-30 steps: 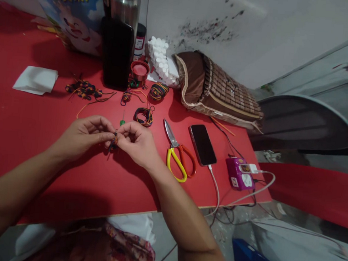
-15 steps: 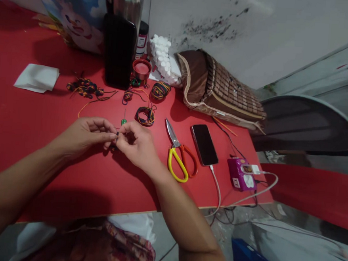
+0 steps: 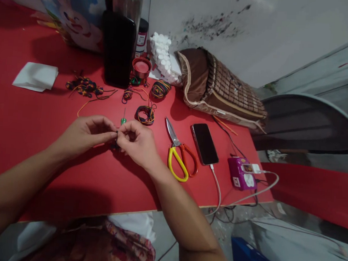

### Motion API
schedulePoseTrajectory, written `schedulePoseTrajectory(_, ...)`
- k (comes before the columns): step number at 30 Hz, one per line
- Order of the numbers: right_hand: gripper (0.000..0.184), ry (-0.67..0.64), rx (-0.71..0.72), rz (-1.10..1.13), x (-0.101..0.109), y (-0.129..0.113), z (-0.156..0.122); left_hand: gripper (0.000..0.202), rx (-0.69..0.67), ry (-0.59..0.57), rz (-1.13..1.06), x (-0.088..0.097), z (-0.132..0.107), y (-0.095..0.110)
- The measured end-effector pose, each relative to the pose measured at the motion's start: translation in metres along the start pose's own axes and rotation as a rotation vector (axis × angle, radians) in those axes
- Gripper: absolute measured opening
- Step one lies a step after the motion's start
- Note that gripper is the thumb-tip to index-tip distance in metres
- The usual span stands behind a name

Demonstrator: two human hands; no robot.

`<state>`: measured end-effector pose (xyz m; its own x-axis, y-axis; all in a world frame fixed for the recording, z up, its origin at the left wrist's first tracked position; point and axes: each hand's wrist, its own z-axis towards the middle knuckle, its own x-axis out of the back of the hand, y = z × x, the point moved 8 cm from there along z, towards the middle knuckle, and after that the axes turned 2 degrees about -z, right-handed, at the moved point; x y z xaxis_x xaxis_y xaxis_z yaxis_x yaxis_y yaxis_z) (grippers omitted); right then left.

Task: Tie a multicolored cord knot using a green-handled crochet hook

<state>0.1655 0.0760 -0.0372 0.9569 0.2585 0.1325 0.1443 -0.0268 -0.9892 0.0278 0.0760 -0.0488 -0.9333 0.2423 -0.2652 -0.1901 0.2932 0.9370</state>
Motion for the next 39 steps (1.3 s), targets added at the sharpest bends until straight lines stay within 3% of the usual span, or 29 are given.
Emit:
schedulePoseTrajectory(8,0.008,0.059,0.146,-0.257,0.001,-0.008,-0.003,0.009,-0.104,0.054,0.268,0.005,-0.002,0.011)
schedulePoseTrajectory(15,0.007,0.070,0.153,-0.253,0.002,-0.012,-0.002,0.015,0.011,0.080,0.076,0.004,0.000,0.001)
schedulePoseTrajectory(20,0.019,0.003,0.028,-0.096,-0.006,-0.001,-0.001,0.020,0.121,0.051,-0.182,0.004,0.002,-0.011)
schedulePoseTrajectory(27,0.014,0.053,0.078,-0.100,-0.007,-0.001,0.000,0.028,0.202,0.002,-0.298,0.004,0.004,-0.017)
schedulePoseTrajectory(32,0.018,-0.039,0.004,0.026,-0.011,0.001,0.000,0.028,0.252,-0.036,-0.338,0.001,0.003,-0.017)
schedulePoseTrajectory(39,0.015,-0.060,0.035,0.042,-0.007,-0.007,-0.001,0.024,0.328,-0.088,-0.417,-0.003,0.002,-0.020)
